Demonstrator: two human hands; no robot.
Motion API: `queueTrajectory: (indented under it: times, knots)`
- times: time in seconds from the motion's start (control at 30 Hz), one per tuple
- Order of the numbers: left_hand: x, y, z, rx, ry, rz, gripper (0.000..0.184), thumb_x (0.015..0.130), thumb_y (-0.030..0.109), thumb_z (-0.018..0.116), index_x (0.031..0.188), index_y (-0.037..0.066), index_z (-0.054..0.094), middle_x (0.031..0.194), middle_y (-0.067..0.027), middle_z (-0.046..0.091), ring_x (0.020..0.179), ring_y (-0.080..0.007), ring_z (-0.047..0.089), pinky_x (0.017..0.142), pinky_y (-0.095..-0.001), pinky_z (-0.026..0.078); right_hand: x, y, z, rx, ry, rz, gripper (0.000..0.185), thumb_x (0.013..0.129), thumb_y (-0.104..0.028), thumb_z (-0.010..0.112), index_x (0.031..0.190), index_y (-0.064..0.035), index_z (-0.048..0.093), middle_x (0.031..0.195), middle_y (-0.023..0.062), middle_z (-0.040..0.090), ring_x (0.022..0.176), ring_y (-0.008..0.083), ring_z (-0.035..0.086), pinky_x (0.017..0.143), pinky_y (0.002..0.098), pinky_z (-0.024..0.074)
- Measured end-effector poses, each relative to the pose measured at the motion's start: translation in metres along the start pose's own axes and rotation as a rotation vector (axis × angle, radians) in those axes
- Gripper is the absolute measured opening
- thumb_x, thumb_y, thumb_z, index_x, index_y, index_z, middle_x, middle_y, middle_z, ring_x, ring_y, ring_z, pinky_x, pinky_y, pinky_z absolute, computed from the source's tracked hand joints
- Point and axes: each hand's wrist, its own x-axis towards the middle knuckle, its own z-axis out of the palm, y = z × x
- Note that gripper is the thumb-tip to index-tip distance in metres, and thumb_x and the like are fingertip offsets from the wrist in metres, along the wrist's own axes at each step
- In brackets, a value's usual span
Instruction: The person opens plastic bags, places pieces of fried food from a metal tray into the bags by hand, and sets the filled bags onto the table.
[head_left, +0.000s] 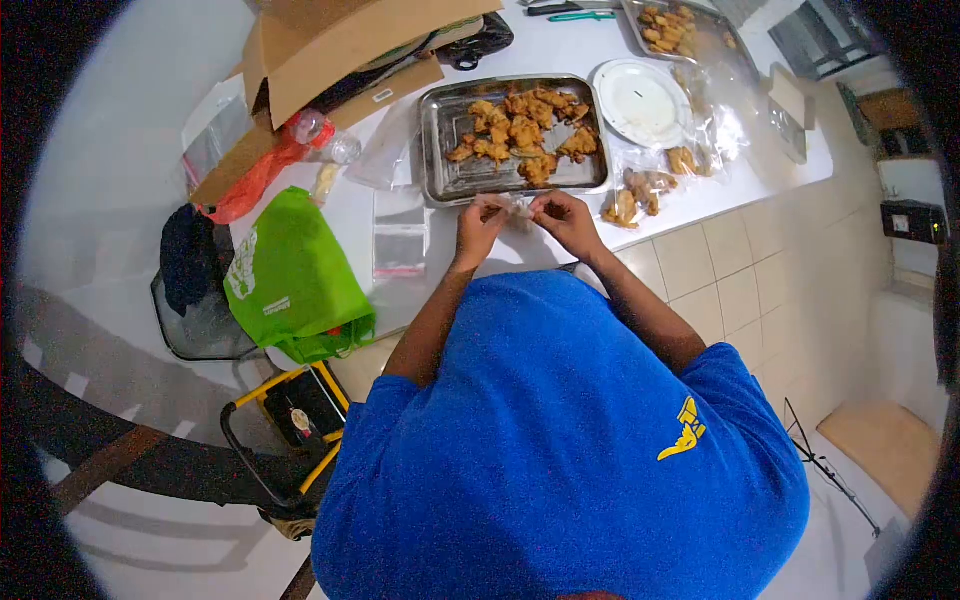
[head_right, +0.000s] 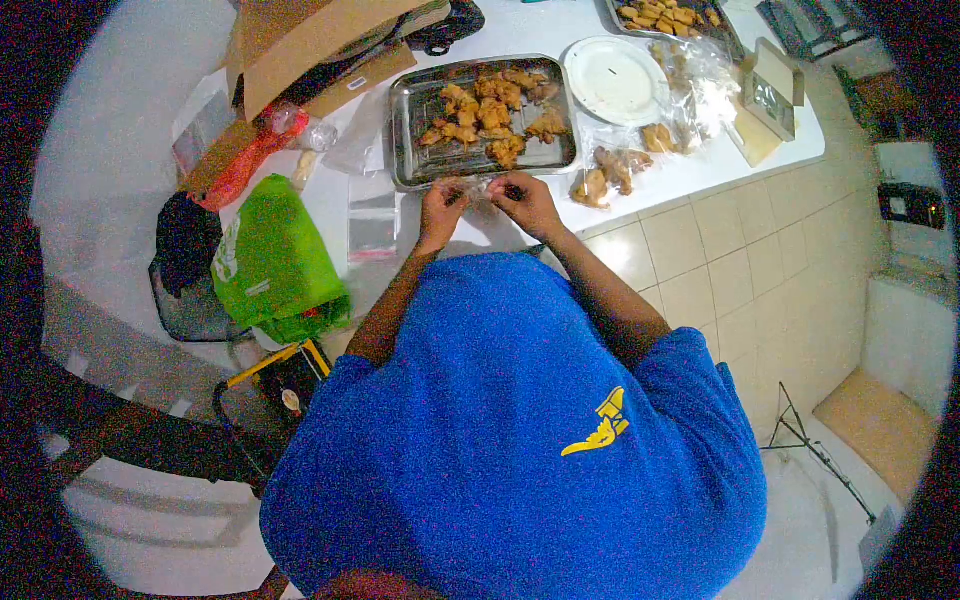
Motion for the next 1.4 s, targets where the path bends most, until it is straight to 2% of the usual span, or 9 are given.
queueTrajectory:
  times: [0.13, 0.23, 0.47, 0.77, 1.0, 1.1, 1.2, 1.3, 1.4]
  knots:
    - [0.003, -0.001, -0.002, 0.070, -0.089, -0.093, 0.018, 0.079, 0.005, 0.063, 0.096, 0.003, 0.057, 0.085, -0.0040, 0.061, 0.082, -0.0121, 0.059, 0.076, -0.0268, 0.049, -0.002, -0.004, -0.007, -0.039, 0.009, 0.003, 0.016, 0.078, -0.014, 0.068, 0.086, -0.0017, 0.064, 0.083, 0.0079, 0.064, 0.077, 0.0137, 0.060, 0.071, 0.0270, 0.0477]
    - [-0.003, -0.003, 0.000, 0.046, 0.069, 0.088, 0.021, 0.079, 0.002, 0.063, 0.098, 0.001, 0.055, 0.083, -0.0045, 0.062, 0.080, -0.0113, 0.059, 0.076, -0.0252, 0.049, -0.001, -0.006, -0.016, 0.006, 0.034, 0.072, 0.016, 0.080, -0.015, 0.067, 0.087, -0.0015, 0.065, 0.083, 0.0072, 0.065, 0.077, 0.0114, 0.060, 0.071, 0.0252, 0.0480]
    - [-0.013, -0.002, -0.025, 0.112, 0.002, -0.151, 0.023, 0.077, -0.001, 0.064, 0.099, 0.000, 0.056, 0.094, -0.0068, 0.061, 0.087, -0.0121, 0.059, 0.080, -0.0245, 0.049, 0.003, -0.003, -0.033, -0.007, 0.022, 0.153, 0.015, 0.082, -0.013, 0.067, 0.089, -0.0006, 0.064, 0.082, 0.0007, 0.063, 0.076, 0.0069, 0.057, 0.070, 0.0208, 0.0466]
    - [0.001, 0.031, -0.017, 0.243, 0.058, 0.261, 0.017, 0.080, 0.002, 0.060, 0.098, 0.001, 0.063, 0.097, -0.0083, 0.062, 0.091, -0.0208, 0.061, 0.080, -0.0286, 0.048, 0.007, -0.014, -0.027, 0.017, -0.069, 0.144, 0.016, 0.084, -0.015, 0.064, 0.089, -0.0005, 0.063, 0.081, 0.0013, 0.063, 0.075, 0.0078, 0.057, 0.069, 0.0218, 0.0471]
    - [0.006, 0.037, -0.020, 0.236, 0.081, 0.071, 0.022, 0.085, 0.008, 0.058, 0.107, 0.002, 0.060, 0.099, -0.0100, 0.064, 0.093, -0.0170, 0.061, 0.082, -0.0289, 0.048, 0.013, -0.016, -0.028, -0.003, -0.045, 0.135, 0.018, 0.084, -0.017, 0.063, 0.090, 0.0003, 0.062, 0.083, 0.0034, 0.065, 0.077, 0.0087, 0.058, 0.070, 0.0241, 0.0471]
    - [0.006, 0.023, -0.015, 0.154, 0.073, 0.172, 0.027, 0.083, 0.005, 0.061, 0.109, 0.000, 0.055, 0.099, -0.0098, 0.063, 0.093, -0.0169, 0.060, 0.083, -0.0284, 0.047, 0.012, -0.020, -0.026, -0.063, -0.036, 0.128, 0.018, 0.085, -0.016, 0.063, 0.095, -0.0011, 0.062, 0.078, -0.0028, 0.060, 0.072, 0.0044, 0.054, 0.066, 0.0186, 0.0443]
    - [0.008, 0.016, -0.014, 0.121, 0.026, 0.010, 0.034, 0.080, 0.003, 0.064, 0.111, -0.001, 0.050, 0.099, -0.0097, 0.062, 0.096, -0.0176, 0.059, 0.084, -0.0275, 0.047, 0.017, -0.008, -0.027, -0.101, -0.055, 0.120, 0.026, 0.082, -0.016, 0.066, 0.103, -0.0030, 0.059, 0.089, 0.0037, 0.061, 0.081, 0.0115, 0.057, 0.072, 0.0240, 0.0457]
    - [0.007, 0.026, -0.006, -0.037, 0.058, 0.002, 0.028, 0.080, 0.004, 0.062, 0.107, 0.002, 0.054, 0.095, -0.0096, 0.065, 0.088, -0.0129, 0.061, 0.075, -0.0268, 0.048, 0.017, -0.030, -0.028, -0.566, 0.089, -0.453, 0.042, 0.074, -0.017, 0.069, 0.112, -0.0059, 0.054, 0.104, 0.0120, 0.057, 0.093, 0.0230, 0.056, 0.080, 0.0325, 0.0446]
    - [0.007, 0.024, -0.001, -0.055, 0.046, 0.028, 0.031, 0.082, 0.006, 0.062, 0.110, 0.001, 0.052, 0.095, -0.0103, 0.065, 0.087, -0.0126, 0.061, 0.073, -0.0271, 0.048, 0.022, -0.092, -0.019, -0.802, -0.121, -0.532, 0.056, 0.067, -0.020, 0.071, 0.118, -0.0088, 0.050, 0.114, 0.0173, 0.049, 0.103, 0.0322, 0.050, 0.086, 0.0386, 0.0412]
